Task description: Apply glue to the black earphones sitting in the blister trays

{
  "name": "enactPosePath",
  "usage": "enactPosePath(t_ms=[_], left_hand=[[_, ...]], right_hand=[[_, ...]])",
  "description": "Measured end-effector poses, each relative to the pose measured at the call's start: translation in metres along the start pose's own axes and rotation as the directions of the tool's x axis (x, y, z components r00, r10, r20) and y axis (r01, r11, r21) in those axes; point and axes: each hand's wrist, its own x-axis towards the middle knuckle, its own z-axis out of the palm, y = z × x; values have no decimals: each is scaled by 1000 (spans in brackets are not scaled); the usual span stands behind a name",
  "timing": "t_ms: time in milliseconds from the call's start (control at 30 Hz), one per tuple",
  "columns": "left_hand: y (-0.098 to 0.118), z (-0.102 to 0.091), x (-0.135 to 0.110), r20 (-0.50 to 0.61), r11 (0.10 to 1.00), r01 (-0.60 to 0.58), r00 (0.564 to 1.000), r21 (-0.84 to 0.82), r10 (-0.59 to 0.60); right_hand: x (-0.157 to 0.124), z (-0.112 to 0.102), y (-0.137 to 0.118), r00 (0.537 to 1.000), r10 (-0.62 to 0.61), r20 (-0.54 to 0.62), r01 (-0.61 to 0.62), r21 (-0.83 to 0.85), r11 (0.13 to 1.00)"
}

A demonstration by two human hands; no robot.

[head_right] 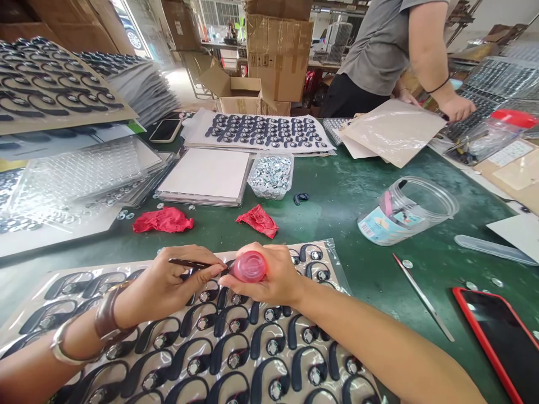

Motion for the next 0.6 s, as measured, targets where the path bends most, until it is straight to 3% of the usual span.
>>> enactPosePath(t_ms=[67, 133, 233, 300, 367, 500, 600], left_hand=[[2, 0, 0, 12, 1000, 1, 1000, 1, -1], [6, -1, 0, 18, 1000, 5, 1000, 8, -5], [11, 0, -1, 33, 999, -22, 999, 46, 21], [13, 1, -2, 46, 995, -54, 998, 90, 50], [15, 3, -3, 56, 987, -88, 995, 131, 82], [22, 6, -4, 68, 968, -150, 988, 199, 139], [29, 6, -4, 77, 953, -189, 981, 238, 176]], right_hand=[[6, -6, -8, 997, 81, -14, -81, 46, 996], [17, -18, -18, 960, 278, 29, -279, 111, 954], [38, -44, -32, 800, 536, 271, -587, 163, 793], [49, -61, -36, 702, 563, 437, -687, 205, 697], [55, -75, -37, 646, 536, 543, -734, 251, 631], [53, -90, -32, 595, 469, 653, -760, 267, 592], [42, -88, -23, 636, 505, 584, -750, 310, 585]])
